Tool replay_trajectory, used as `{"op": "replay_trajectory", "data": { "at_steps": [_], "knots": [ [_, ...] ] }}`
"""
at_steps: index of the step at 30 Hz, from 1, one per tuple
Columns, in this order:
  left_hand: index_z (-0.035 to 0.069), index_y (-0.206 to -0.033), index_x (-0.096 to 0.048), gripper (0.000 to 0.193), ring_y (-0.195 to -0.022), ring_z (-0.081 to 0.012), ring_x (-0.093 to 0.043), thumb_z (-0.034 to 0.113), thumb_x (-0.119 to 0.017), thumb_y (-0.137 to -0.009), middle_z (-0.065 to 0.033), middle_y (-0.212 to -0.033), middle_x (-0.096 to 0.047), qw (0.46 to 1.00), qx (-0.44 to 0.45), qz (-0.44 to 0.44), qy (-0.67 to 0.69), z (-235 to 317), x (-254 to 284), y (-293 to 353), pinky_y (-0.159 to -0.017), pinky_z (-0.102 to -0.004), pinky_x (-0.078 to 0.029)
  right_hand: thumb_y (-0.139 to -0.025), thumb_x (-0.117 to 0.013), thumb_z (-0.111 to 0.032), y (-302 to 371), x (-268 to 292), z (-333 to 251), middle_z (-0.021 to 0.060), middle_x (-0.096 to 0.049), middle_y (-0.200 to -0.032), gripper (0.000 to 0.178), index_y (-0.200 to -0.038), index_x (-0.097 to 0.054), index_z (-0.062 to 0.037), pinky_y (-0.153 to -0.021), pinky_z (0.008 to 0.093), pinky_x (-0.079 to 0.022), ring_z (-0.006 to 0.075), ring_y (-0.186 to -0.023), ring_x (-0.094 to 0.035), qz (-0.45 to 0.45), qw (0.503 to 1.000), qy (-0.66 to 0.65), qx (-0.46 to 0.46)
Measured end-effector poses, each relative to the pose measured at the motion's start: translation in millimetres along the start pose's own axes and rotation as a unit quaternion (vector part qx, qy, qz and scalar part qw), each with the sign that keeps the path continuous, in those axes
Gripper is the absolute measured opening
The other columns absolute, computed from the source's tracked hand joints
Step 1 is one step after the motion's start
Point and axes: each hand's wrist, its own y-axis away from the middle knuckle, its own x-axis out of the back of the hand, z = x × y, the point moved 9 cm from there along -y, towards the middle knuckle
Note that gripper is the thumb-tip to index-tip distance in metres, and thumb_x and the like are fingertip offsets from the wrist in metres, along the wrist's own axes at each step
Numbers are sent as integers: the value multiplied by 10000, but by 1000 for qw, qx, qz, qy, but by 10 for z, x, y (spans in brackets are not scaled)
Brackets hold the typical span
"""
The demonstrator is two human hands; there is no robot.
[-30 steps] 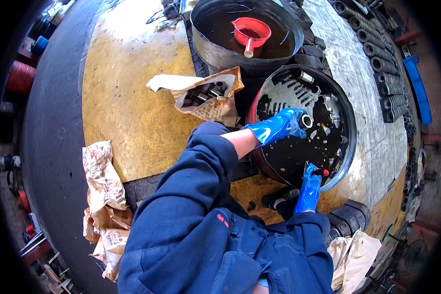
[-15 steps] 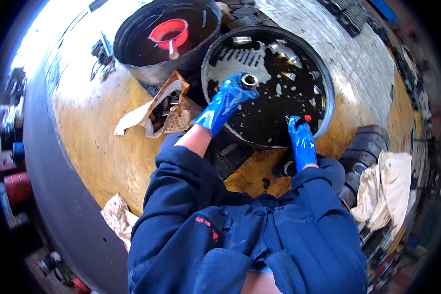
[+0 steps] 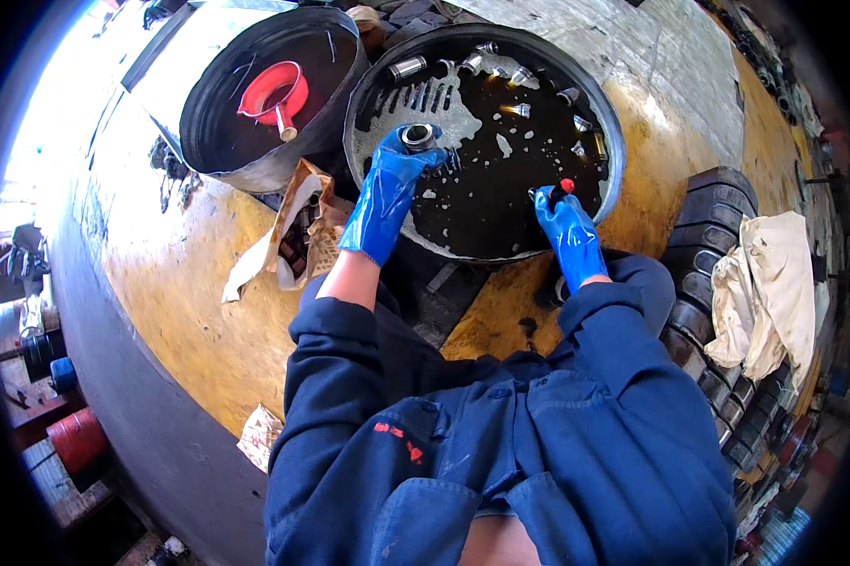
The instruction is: The person sits on the floor and cleans small cylindrical metal parts submerged in a dark liquid within a large basin. They use a small brush to scrub the parts and then place them into a separate container.
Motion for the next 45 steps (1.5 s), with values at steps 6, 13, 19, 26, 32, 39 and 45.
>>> {"op": "replay_trajectory", "data": {
  "at_steps": [6, 13, 19, 26, 32, 39, 45],
  "knots": [
    [28, -1216, -720, 425, -902, -162, -717, -60, -814, -811, -66, -1104, -768, 1000, -9, 11, 24, -27, 62, -21, -807, -318, -604, -1023, -511, -528, 33, 31, -69, 233, -741, -1125, 496, -1172, -760, -126, -937, 527, -567, 454, -1058, -697, -8, 999, 24, -21],
    [18, -1181, -720, 392, -814, -148, -709, -52, -822, -809, -57, -1010, -753, 991, -17, 32, 127, 143, 54, -7, -734, -296, -588, -1017, -525, -513, -17, -21, 26, 214, -744, -1149, 481, -1182, -757, -126, -948, 509, -566, 434, -1090, -695, -17, 1000, -10, 5],
    [17, -1165, -729, 368, -795, -166, -707, -75, -797, -816, -58, -978, -752, 984, -46, 44, 166, 253, 118, 8, -719, -322, -587, -1037, -558, -438, 39, 37, -82, 248, -738, -1095, 412, -1161, -749, -96, -915, 513, -552, 452, -1066, -686, -4, 1000, -11, 4],
    [4, -1168, -720, 349, -839, -174, -709, -86, -762, -833, -62, -975, -752, 980, -48, 34, 192, 227, 213, -28, -792, -323, -586, -1042, -550, -402, 27, 13, -91, 258, -734, -1077, 403, -1161, -738, -65, -902, 499, -554, 464, -1062, -678, -7, 1000, -17, 6],
    [-4, -1173, -722, 333, -853, -173, -703, -50, -766, -847, -65, -982, -748, 978, -44, 30, 203, 253, 130, 6, -814, -307, -566, -1022, -511, -526, -51, -56, 56, 217, -748, -1107, 480, -1152, -775, -147, -921, 515, -571, 436, -1051, -703, -1, 1000, -21, 15],
    [-35, -1195, -692, 284, -910, -227, -710, 20, -692, -916, -103, -1059, -742, 964, -89, 56, 244, 283, 673, 60, -883, -339, -575, -1024, -524, -446, -37, -36, -25, 230, -738, -1125, 432, -1153, -760, -107, -942, 519, -561, 444, -1084, -690, 20, 998, -18, 53],
    [87, -1347, -647, 518, -1119, -334, -715, 61, -793, -850, -187, -1236, -722, 796, -163, 293, -503, 816, 1589, 969, -989, -382, -559, -1029, -548, -374, 7, -5, -101, 241, -740, -1085, 369, -1167, -725, -81, -868, 507, -554, 449, -1088, -688, 5, 997, -39, 61]
  ]
}}
